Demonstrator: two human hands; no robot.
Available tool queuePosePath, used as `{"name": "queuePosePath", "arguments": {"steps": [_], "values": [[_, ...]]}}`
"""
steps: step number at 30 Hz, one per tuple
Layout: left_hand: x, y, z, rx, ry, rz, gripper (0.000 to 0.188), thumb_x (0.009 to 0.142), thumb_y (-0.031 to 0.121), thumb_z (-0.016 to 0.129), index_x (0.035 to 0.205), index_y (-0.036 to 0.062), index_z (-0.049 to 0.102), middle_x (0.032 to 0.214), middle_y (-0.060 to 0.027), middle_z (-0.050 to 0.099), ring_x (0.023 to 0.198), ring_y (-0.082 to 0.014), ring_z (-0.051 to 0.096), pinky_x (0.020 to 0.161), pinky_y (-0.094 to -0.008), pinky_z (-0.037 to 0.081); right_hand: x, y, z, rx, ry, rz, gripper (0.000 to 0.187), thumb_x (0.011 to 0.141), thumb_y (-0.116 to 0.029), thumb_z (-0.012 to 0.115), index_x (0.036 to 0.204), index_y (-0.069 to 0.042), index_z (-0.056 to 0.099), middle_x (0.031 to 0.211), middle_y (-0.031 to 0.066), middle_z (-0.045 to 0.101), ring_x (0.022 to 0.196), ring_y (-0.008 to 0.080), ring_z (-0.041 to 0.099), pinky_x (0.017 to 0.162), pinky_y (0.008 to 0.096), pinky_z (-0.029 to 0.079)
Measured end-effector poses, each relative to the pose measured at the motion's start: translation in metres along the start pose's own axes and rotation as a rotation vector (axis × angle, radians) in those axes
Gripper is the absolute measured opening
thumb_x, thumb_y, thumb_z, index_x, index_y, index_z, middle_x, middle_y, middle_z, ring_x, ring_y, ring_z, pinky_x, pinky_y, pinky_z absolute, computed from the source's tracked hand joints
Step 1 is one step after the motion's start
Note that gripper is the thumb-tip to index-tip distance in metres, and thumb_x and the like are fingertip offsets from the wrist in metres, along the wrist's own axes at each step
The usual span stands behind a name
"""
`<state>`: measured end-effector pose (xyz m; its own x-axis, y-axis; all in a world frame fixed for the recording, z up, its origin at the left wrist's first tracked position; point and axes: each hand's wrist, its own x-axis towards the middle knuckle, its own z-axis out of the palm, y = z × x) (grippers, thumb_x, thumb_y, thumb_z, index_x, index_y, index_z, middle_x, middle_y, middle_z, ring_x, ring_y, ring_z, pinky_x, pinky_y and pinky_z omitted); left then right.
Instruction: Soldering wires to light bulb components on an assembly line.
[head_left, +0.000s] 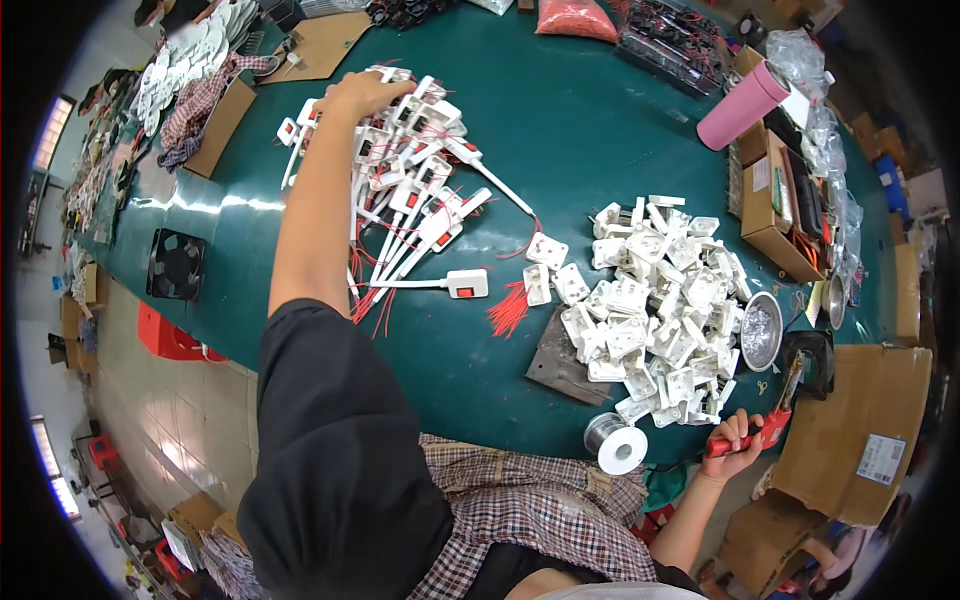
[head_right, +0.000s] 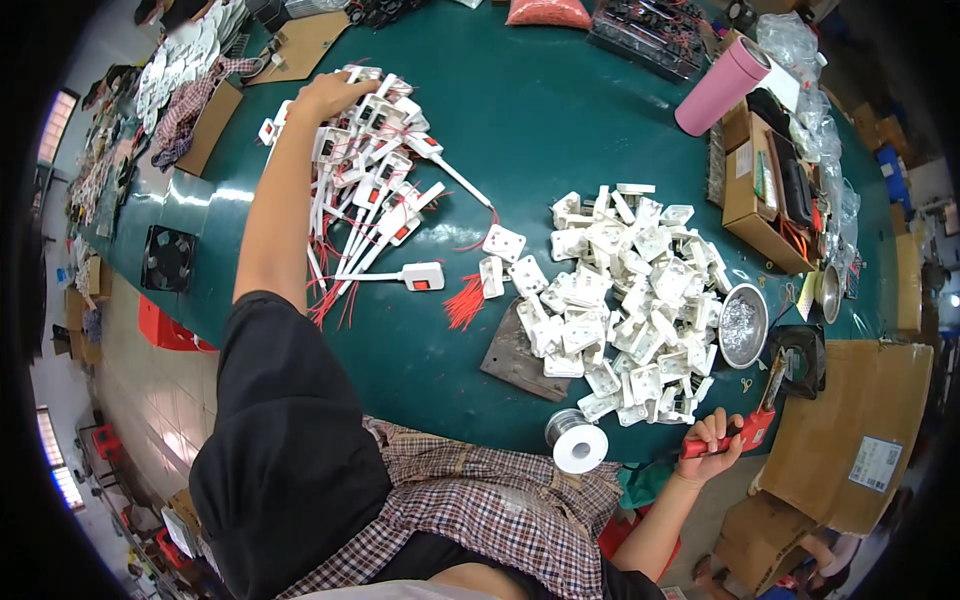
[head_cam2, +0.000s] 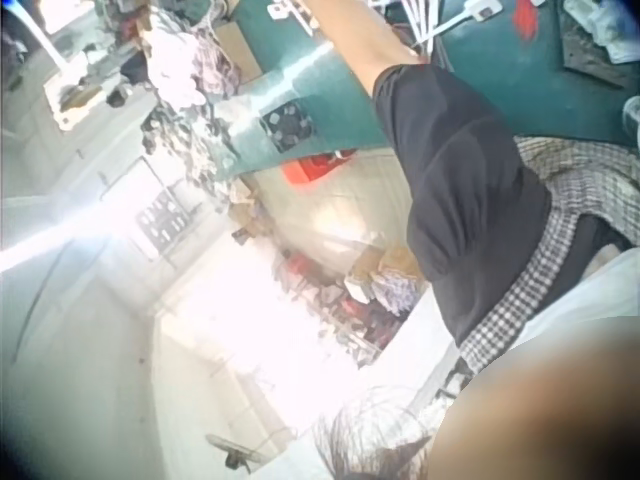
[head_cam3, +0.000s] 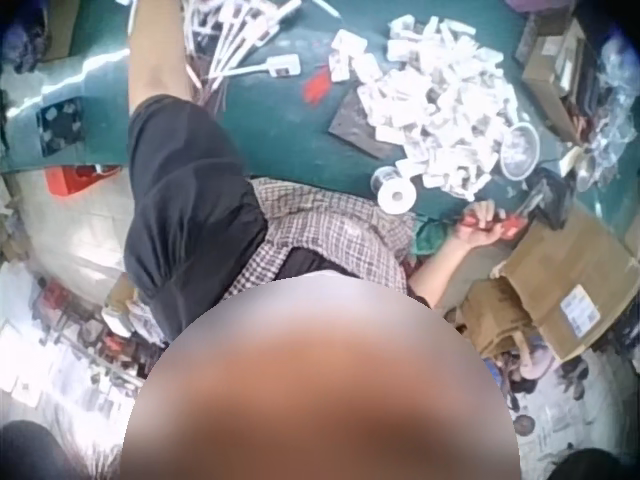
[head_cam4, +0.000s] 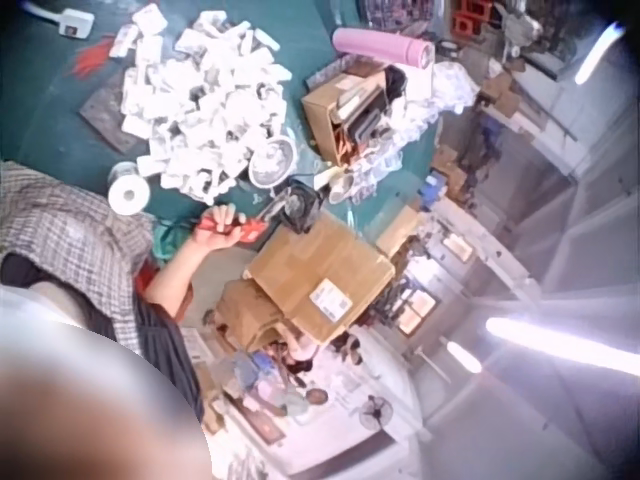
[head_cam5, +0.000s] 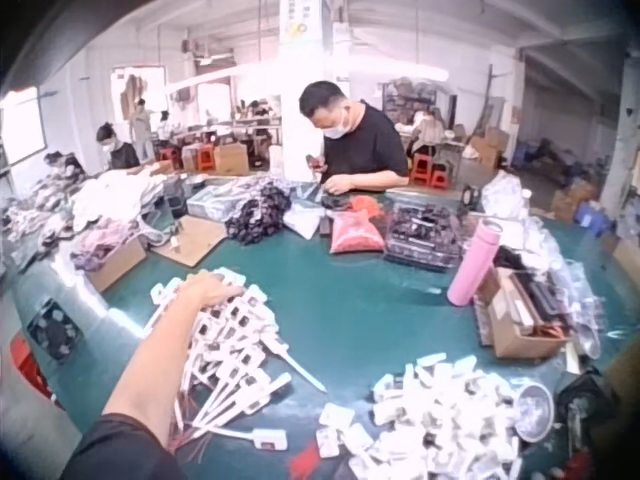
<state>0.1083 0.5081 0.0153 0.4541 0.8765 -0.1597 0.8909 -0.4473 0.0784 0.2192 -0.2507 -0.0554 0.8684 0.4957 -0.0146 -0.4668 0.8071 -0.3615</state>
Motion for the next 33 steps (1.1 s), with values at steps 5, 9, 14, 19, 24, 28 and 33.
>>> {"name": "queuePosePath", "arguments": {"steps": [5,9,14,19,24,28,33], "values": [[-0.039,0.014,0.016,-0.161,-0.059,0.018,0.086,0.063,0.075,0.066,0.135,0.0263,0.064,0.144,-0.0112,0.056,0.134,-0.0439,0.047,0.106,-0.0686,0.032,0.002,0.001,-0.001,0.008,0.000,0.002,0.018,0.095,-0.010,0.061,0.110,-0.007,0.052,0.081,0.0033,0.039,0.063,0.0110,0.042,0.067,0.0263,0.043],[-0.087,0.027,0.018,-0.172,-0.006,-0.021,0.084,0.064,0.074,0.067,0.131,0.0244,0.067,0.143,-0.0137,0.054,0.132,-0.0445,0.047,0.104,-0.0652,0.033,0.005,0.001,-0.002,-0.011,-0.009,0.020,0.018,0.095,-0.010,0.062,0.109,-0.006,0.052,0.081,0.0031,0.039,0.063,0.0112,0.043,0.068,0.0269,0.043],[-0.126,0.040,0.013,-0.145,-0.057,-0.010,0.096,0.066,0.080,0.062,0.141,0.0200,0.059,0.146,-0.0209,0.051,0.133,-0.0458,0.048,0.108,-0.0605,0.037,0.003,0.000,-0.005,-0.009,-0.036,0.031,0.020,0.094,-0.010,0.062,0.111,-0.006,0.053,0.081,0.0031,0.039,0.064,0.0120,0.043,0.069,0.0276,0.044],[-0.145,0.054,0.019,-0.181,-0.079,-0.030,0.103,0.064,0.086,0.061,0.143,0.0209,0.057,0.149,-0.0215,0.046,0.135,-0.0448,0.046,0.108,-0.0572,0.038,0.003,-0.003,-0.006,0.001,-0.051,0.025,0.020,0.093,-0.010,0.062,0.110,-0.006,0.053,0.081,0.0030,0.038,0.064,0.0124,0.042,0.070,0.0276,0.044],[-0.135,0.038,0.034,-0.327,0.171,0.060,0.095,0.068,0.084,0.064,0.141,0.0238,0.059,0.153,-0.0285,0.035,0.134,-0.0437,0.048,0.111,-0.0487,0.038,0.005,-0.001,-0.005,0.021,-0.047,0.050,0.020,0.091,-0.009,0.064,0.108,-0.006,0.054,0.081,0.0044,0.041,0.063,0.0116,0.043,0.072,0.0267,0.043],[-0.168,0.049,0.003,-0.267,0.523,0.372,0.060,0.086,0.064,0.064,0.125,0.0188,0.070,0.139,-0.0174,0.058,0.128,-0.0340,0.055,0.107,-0.0551,0.039,0.004,-0.002,-0.010,-0.001,-0.045,0.033,0.022,0.090,-0.011,0.066,0.109,-0.005,0.057,0.082,0.0047,0.043,0.064,0.0109,0.043,0.072,0.0261,0.043],[-0.307,0.096,-0.016,-0.724,-0.029,0.901,0.027,0.093,0.026,0.070,0.115,0.0093,0.070,0.108,-0.0071,0.071,0.098,-0.0223,0.068,0.084,-0.0309,0.052,0.004,0.002,-0.009,-0.021,-0.056,0.009,0.024,0.088,-0.012,0.068,0.110,-0.005,0.060,0.083,0.0044,0.045,0.065,0.0110,0.045,0.075,0.0272,0.043]]}}
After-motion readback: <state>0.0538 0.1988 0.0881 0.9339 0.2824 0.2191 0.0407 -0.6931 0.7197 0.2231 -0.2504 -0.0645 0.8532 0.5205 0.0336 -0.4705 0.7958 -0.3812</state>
